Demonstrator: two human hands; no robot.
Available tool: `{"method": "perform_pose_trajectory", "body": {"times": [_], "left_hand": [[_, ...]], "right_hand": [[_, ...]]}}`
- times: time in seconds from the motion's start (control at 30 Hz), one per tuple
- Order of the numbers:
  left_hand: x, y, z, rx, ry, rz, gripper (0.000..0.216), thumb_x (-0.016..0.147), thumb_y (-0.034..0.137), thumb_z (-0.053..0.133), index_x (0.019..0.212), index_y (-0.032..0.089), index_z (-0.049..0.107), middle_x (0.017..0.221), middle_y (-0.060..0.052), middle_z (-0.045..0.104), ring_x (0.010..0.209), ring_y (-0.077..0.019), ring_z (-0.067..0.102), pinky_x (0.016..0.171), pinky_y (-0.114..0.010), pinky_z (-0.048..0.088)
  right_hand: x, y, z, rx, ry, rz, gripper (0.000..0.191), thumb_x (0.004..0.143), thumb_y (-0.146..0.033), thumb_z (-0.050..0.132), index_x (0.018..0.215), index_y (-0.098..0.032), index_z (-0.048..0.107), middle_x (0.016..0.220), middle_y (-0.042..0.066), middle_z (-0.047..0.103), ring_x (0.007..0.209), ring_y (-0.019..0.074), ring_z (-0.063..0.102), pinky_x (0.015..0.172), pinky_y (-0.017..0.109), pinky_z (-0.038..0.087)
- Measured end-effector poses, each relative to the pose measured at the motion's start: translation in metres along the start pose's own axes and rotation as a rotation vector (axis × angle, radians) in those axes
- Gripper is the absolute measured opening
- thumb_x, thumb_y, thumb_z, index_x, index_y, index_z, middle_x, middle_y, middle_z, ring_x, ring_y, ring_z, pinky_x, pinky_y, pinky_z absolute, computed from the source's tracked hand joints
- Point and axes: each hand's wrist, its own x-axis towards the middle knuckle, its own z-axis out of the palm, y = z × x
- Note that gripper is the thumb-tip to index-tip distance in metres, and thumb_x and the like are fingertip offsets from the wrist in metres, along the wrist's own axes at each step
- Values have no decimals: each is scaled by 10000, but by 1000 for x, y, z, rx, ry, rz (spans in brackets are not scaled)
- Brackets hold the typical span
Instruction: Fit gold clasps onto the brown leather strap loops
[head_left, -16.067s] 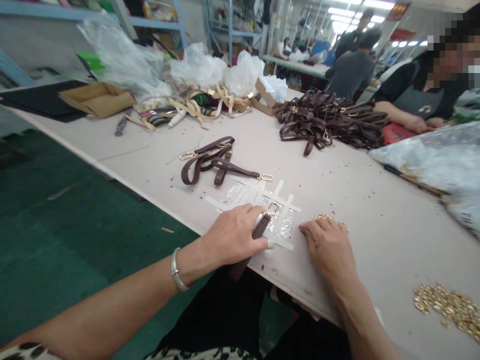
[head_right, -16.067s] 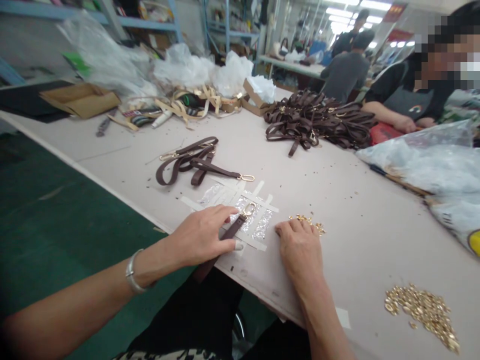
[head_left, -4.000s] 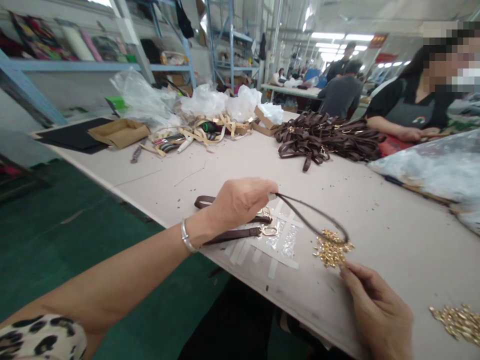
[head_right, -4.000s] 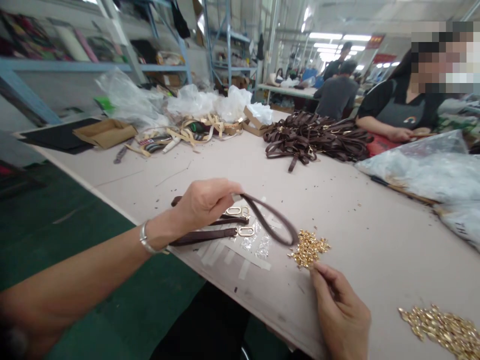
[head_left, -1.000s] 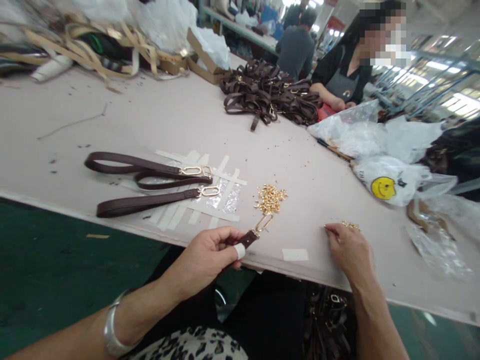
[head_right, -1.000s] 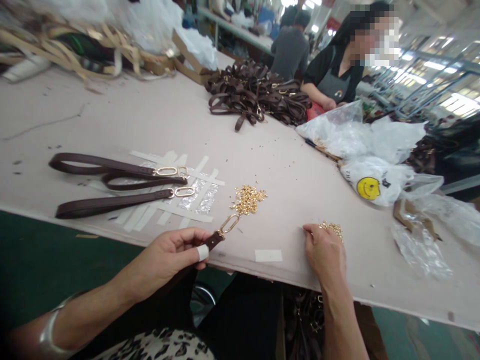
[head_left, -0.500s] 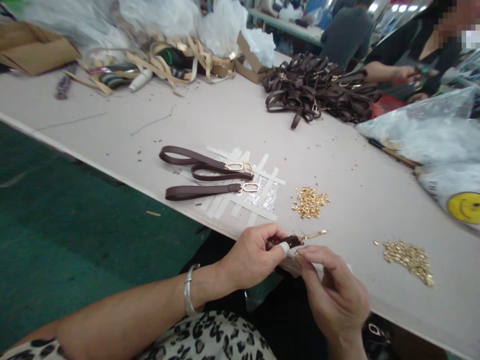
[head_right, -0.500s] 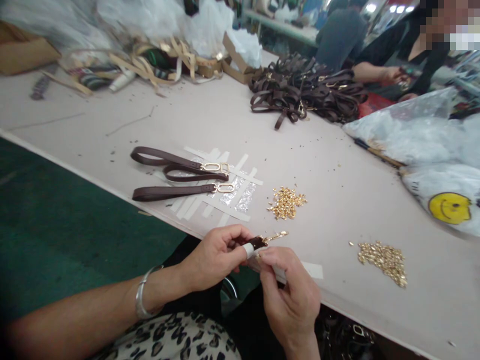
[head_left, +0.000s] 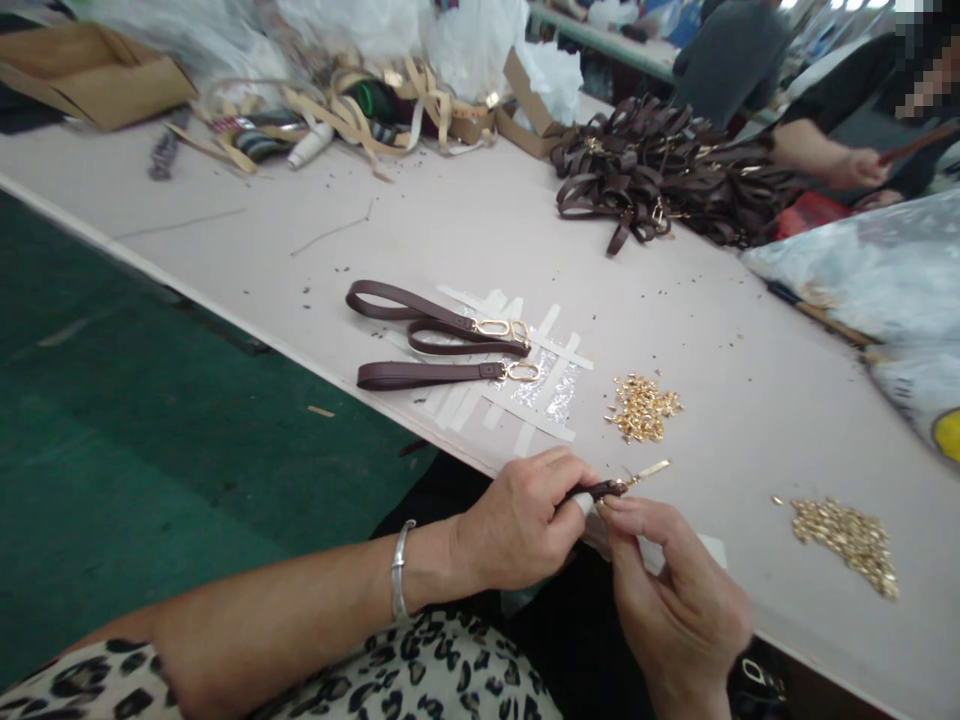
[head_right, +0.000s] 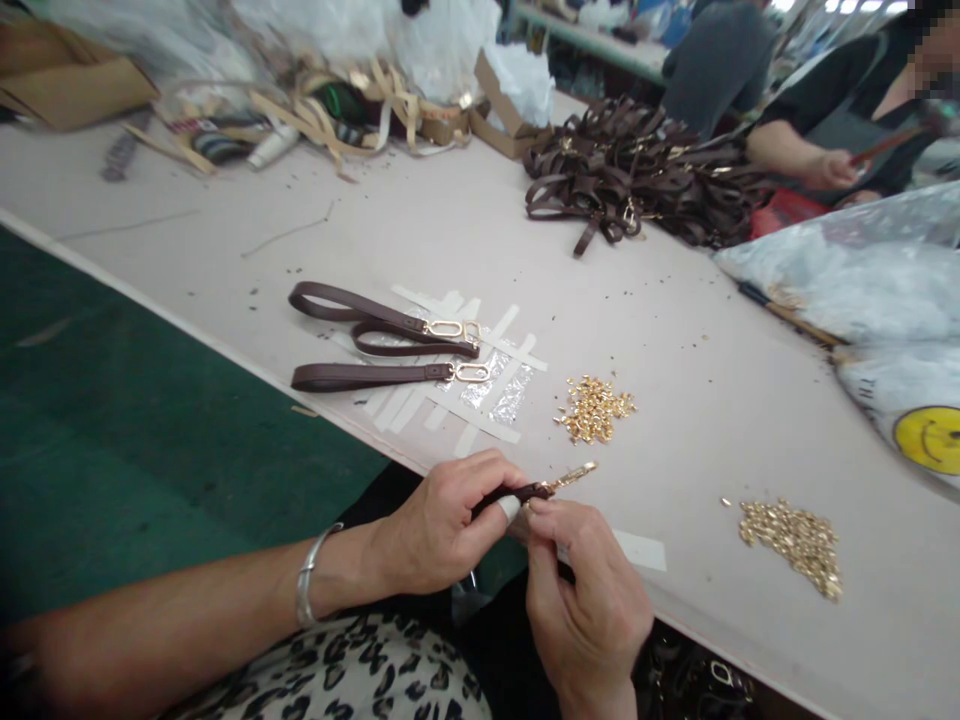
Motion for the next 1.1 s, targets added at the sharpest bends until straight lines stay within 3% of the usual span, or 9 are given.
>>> {"method": "perform_pose_trajectory", "body": {"times": [0.23,0.47,0.63,0.8,1.0,1.1], "left_hand": [[-1,2,6,-79,31,-66,217,813,20,501,926,118,659,837,-42,647,788,-158,598,732,-264,468],[-3,6,12,-172,31,-176,156,844,67,538,888,114,680,768,-14,626,700,-130,561,660,-246,447],[-5,6,13,-126,63,-78,188,827,38,526,918,94,681,796,-36,639,733,-141,581,686,-255,458],[-9,4,12,-30,102,52,236,807,10,493,964,66,659,831,-73,645,766,-164,594,711,-273,473],[-13,-1,15,40,100,74,257,798,16,473,982,59,647,846,-99,641,772,-184,599,704,-286,494],[-13,2,15,74,7,81,275,807,45,478,1026,60,643,875,-110,660,794,-194,621,718,-289,519]], "right_hand": [[-5,5,3,148,71,176,118,869,-167,700,952,-246,674,917,-2,735,854,147,706,797,242,558],[-5,10,2,135,42,-82,219,860,-20,625,913,-232,618,938,19,715,859,148,688,782,283,560],[-7,10,7,259,111,67,138,864,-81,661,883,-204,602,932,40,701,884,163,684,763,287,565],[-8,1,12,311,147,144,172,841,-96,691,937,-208,603,975,44,657,912,154,657,805,291,567],[-4,-9,15,443,193,512,314,785,-288,777,1024,-201,591,1019,81,680,826,173,701,689,287,603],[-5,-10,15,487,197,654,401,761,-344,801,1066,-198,584,968,92,737,808,200,733,659,286,613]]}}
